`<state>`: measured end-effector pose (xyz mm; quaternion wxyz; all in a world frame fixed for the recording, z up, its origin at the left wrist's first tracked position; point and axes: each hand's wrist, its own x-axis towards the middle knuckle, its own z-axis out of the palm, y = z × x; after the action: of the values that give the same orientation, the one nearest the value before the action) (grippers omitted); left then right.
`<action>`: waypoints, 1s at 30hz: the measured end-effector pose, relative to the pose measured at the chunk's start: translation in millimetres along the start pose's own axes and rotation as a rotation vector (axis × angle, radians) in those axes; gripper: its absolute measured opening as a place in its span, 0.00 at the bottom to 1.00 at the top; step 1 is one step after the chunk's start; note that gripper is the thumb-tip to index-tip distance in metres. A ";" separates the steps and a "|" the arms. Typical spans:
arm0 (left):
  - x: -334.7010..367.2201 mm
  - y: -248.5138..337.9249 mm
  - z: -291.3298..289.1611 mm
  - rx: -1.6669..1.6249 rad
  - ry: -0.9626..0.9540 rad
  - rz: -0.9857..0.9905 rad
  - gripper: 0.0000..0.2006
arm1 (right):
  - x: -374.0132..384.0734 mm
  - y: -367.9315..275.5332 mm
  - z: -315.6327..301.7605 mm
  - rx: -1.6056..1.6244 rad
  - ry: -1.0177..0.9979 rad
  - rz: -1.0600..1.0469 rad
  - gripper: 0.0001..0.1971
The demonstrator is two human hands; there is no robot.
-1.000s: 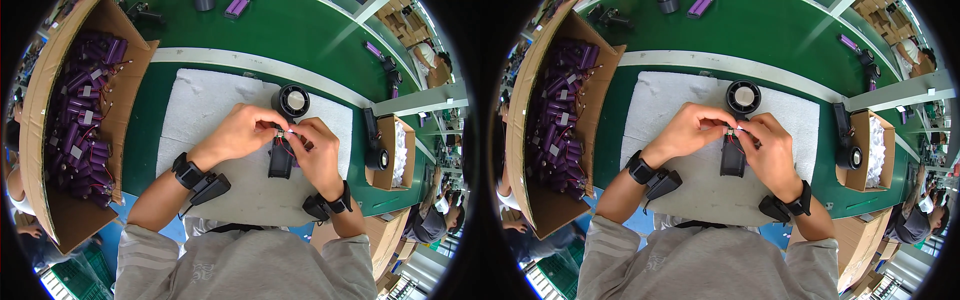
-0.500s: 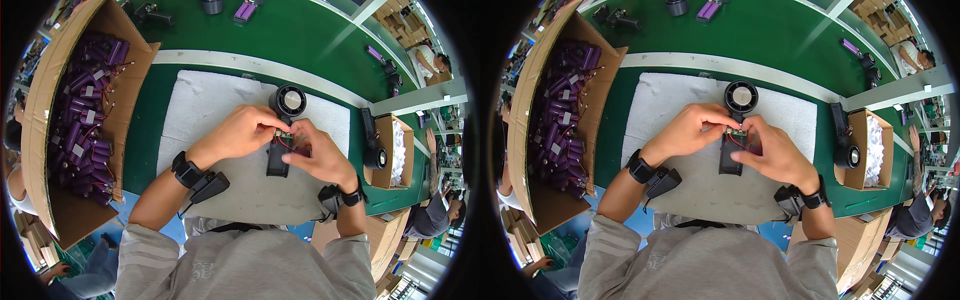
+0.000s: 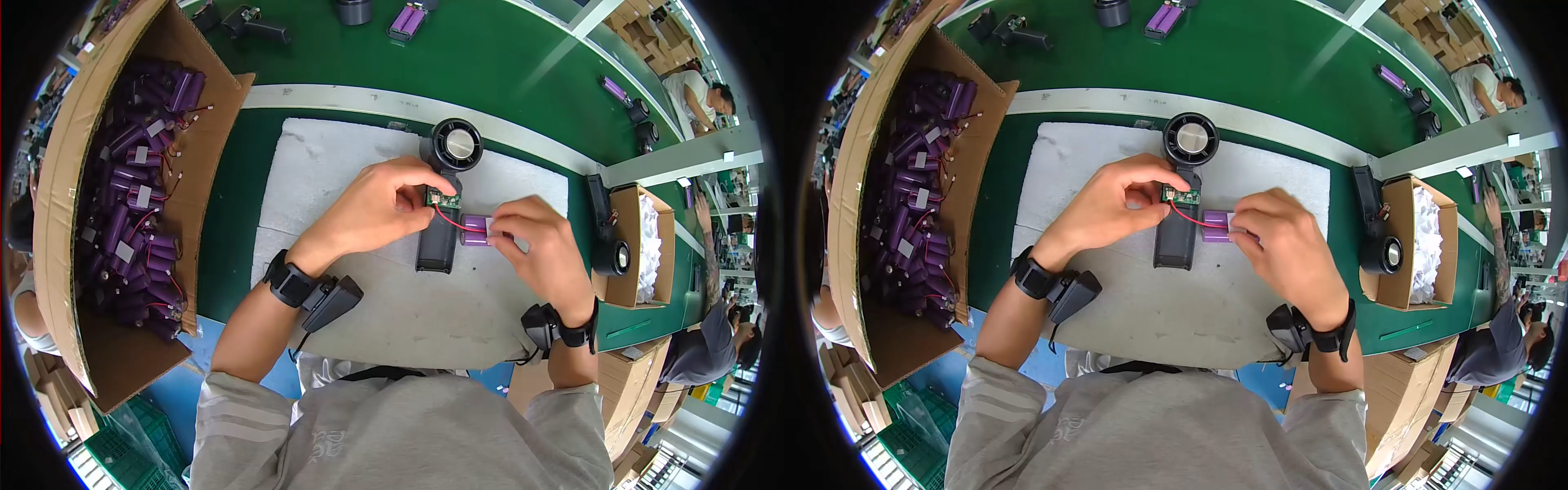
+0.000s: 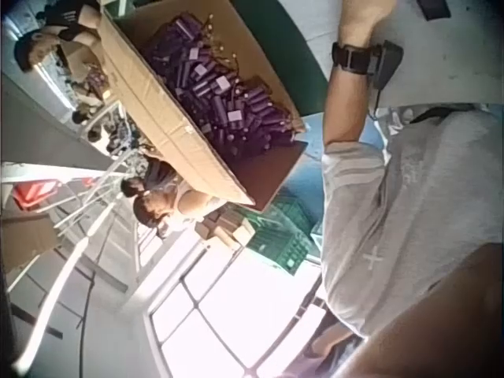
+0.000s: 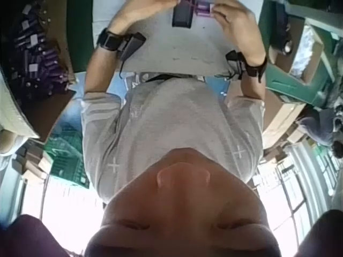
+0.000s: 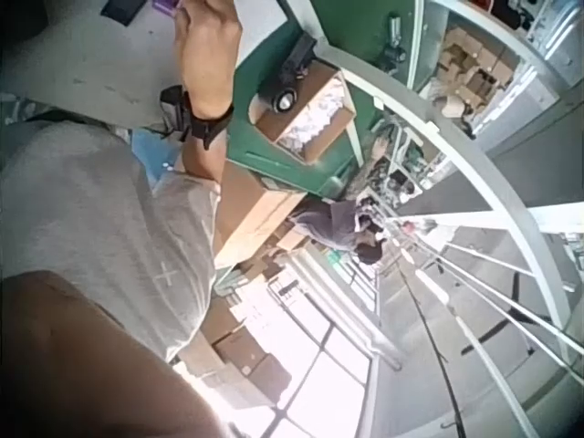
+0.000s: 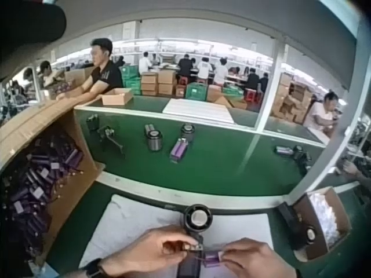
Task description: The person picks up a battery pack from a box, connects its wire to a circuit board inside a handheld fan housing, and presses the battery pack into the handle. They then set the assembled fan aside and repeat the process with another unit.
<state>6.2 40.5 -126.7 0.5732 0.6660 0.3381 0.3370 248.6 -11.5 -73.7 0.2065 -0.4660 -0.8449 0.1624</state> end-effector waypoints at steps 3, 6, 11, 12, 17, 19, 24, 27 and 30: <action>0.4 0.6 1.8 0.021 0.012 -0.044 0.16 | -4.3 -5.2 2.8 -0.017 0.006 0.052 0.08; -0.7 2.1 3.1 0.035 0.022 -0.044 0.16 | -7.0 -9.4 4.5 -0.047 0.012 0.062 0.07; -1.3 5.8 1.6 0.038 0.015 -0.057 0.16 | -7.3 -13.7 6.6 -0.160 0.012 -0.010 0.06; -0.9 5.8 1.5 0.039 0.016 -0.056 0.16 | -6.7 -14.5 7.0 -0.196 0.011 -0.025 0.06; -0.1 9.8 2.2 0.066 -0.001 -0.065 0.15 | -6.2 -18.1 10.5 -0.257 -0.013 0.008 0.06; 0.5 16.6 2.1 0.115 -0.029 -0.118 0.15 | -6.9 -13.0 11.7 -0.233 -0.005 0.017 0.07; -2.2 7.6 7.8 0.106 0.017 -0.071 0.15 | -4.1 -13.7 0.6 -0.049 -0.015 0.025 0.05; -1.8 5.2 14.8 0.018 0.111 -0.053 0.13 | -9.2 -9.8 3.9 -0.109 0.007 -0.006 0.05; -2.2 2.2 17.2 0.002 0.127 -0.062 0.13 | -11.5 -9.9 7.2 -0.157 -0.001 -0.020 0.04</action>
<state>19.5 29.2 -126.6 0.5600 0.6332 0.3946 0.3603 243.5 -27.0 -77.6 0.1704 -0.4723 -0.8597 0.0939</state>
